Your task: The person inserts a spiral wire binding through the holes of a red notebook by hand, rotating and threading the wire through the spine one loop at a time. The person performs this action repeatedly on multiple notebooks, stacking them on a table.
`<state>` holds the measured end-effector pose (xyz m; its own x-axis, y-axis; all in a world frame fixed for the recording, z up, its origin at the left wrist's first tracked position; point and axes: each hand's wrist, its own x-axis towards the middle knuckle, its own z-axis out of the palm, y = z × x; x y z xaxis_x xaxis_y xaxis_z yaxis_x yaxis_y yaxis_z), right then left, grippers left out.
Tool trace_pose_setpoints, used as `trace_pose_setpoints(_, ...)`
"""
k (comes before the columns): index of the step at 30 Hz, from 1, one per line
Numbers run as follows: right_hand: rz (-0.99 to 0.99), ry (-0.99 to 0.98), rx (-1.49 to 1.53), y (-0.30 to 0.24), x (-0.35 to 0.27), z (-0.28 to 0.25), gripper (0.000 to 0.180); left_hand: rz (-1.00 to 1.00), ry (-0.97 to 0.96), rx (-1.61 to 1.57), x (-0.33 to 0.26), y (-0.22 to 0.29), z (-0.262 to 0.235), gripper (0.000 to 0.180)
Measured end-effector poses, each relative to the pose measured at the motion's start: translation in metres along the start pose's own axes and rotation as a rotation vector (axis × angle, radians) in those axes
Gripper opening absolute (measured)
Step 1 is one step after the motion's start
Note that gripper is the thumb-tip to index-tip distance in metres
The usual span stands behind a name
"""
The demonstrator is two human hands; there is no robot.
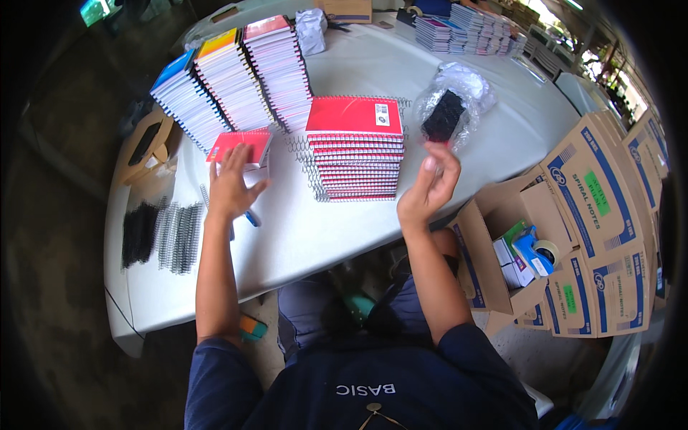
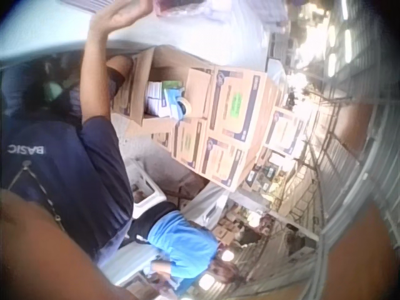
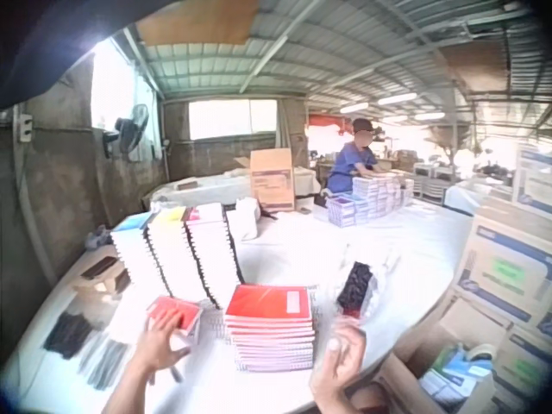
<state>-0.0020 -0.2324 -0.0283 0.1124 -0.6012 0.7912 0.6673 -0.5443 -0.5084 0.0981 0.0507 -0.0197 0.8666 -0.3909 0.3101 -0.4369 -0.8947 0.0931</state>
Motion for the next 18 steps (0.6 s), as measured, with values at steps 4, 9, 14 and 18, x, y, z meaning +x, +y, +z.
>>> trace_pose_setpoints(4,0.608,-0.354,0.339,-0.031,-0.053,-0.001,0.019,0.062,0.384,0.061,-0.032,-0.006,-0.001,0.039)
trace_pose_setpoints(9,1.822,-0.554,0.970,-0.039,-0.095,0.021,0.031,0.269,0.259,-0.029,-0.112,0.073,0.006,0.033)
trace_pose_setpoints(14,1.200,-0.862,0.664,-0.017,-0.109,0.015,0.031,0.017,0.423,-0.138,-0.123,0.040,0.004,0.029)
trace_pose_setpoints(18,0.918,-1.099,0.554,-0.011,-0.098,0.009,0.028,-0.542,0.306,-0.034,-0.100,-0.050,0.020,0.035)
